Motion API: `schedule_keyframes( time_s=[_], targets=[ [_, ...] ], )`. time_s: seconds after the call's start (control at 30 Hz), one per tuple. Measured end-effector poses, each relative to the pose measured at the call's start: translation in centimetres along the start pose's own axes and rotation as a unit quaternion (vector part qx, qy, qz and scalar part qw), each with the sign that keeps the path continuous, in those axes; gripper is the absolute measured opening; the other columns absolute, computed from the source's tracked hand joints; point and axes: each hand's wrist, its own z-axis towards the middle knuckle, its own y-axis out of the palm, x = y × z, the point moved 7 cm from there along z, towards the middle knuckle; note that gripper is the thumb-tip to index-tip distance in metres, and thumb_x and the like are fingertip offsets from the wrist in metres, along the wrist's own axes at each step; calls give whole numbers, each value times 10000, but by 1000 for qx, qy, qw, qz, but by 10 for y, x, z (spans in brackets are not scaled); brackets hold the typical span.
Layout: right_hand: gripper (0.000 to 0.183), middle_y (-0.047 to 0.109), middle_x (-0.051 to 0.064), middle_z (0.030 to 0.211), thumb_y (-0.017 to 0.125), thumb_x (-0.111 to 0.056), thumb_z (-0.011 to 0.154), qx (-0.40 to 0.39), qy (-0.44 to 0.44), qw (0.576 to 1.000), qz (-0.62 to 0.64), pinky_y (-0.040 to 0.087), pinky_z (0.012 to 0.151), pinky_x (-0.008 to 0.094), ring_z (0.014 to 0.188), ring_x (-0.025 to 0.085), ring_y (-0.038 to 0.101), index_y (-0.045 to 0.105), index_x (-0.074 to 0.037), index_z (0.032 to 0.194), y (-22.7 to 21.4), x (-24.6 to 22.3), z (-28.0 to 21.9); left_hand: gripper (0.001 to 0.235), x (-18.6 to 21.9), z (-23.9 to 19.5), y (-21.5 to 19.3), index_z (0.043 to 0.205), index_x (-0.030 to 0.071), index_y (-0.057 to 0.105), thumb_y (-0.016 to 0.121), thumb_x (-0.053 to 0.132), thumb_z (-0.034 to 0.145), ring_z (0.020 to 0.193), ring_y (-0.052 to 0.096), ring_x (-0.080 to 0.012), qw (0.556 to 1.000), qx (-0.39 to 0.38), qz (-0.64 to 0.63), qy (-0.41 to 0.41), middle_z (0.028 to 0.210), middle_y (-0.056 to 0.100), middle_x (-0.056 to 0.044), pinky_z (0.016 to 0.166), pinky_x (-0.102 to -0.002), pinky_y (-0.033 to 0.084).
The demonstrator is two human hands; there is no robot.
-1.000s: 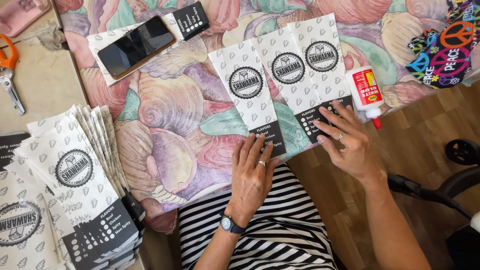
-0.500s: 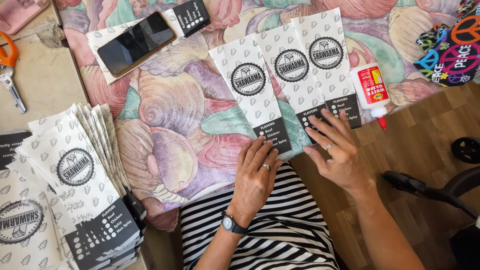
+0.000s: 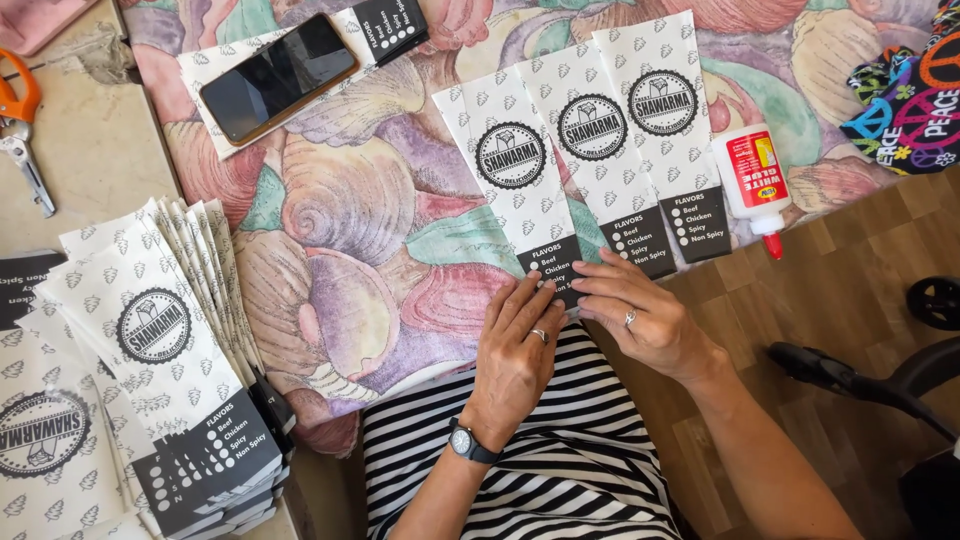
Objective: Applying glue to the bottom flaps of printed paper bags and stacking them for assembly.
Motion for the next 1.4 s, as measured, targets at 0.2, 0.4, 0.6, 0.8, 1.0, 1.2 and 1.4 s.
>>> schedule_keyframes(
  time_s=[0.2,0.4,0.6,0.8,1.0,1.2,1.4],
  targets=[
    [95,767,108,952,814,11,811,-16,121,992,44,433,1150,515,1032,291,747,765,3,893,-1,15,4,71,-7,2,5,944,2,754,749,30,879,1101,700,-320,995,28,-12,-90,1034,747,-119,1004,-458,499],
    [165,778,106,931,803,98,747,-43,228,967,100,333,1203,489,1058,253,743,776,4,880,1,32,4,181,-29,6,8,945,31,762,775,-50,784,1077,689,-274,975,-11,-104,-194,965,737,-60,959,-406,471],
    [337,764,123,1097,703,165,780,24,180,982,53,359,1198,507,1167,307,698,780,-9,1057,-17,15,0,420,-16,13,9,1215,-9,712,749,-38,798,1409,434,-436,986,-99,-28,-128,1425,605,-190,1159,-562,259],
    [267,718,178,1254,682,36,957,39,133,979,-153,278,1244,465,1291,337,621,733,13,1217,-35,34,-35,388,-8,23,23,1204,2,720,727,0,816,1413,449,-419,988,-120,1,-94,1390,633,-186,1187,-618,191],
    [266,713,146,1296,709,-28,961,43,139,975,-168,276,1252,434,1306,315,617,742,-31,1225,-32,43,-40,350,-3,26,40,1167,16,737,679,33,821,1406,462,-428,990,-115,14,-78,1374,642,-187,1186,-630,212],
    [248,700,183,1311,690,-25,993,39,131,974,-178,296,1256,437,1312,349,611,727,1,1237,-35,27,-27,429,-2,25,34,1243,26,707,672,47,816,1418,450,-456,994,-79,-6,-80,1416,608,-203,1187,-635,234],
    [217,667,288,1330,655,114,1022,27,95,985,-139,325,1309,568,1328,451,616,690,148,1233,-28,10,-24,581,-34,-1,-52,1517,59,435,592,-49,968,1566,265,-416,992,-66,78,-69,1639,328,-157,1300,-682,129]
  ],
)
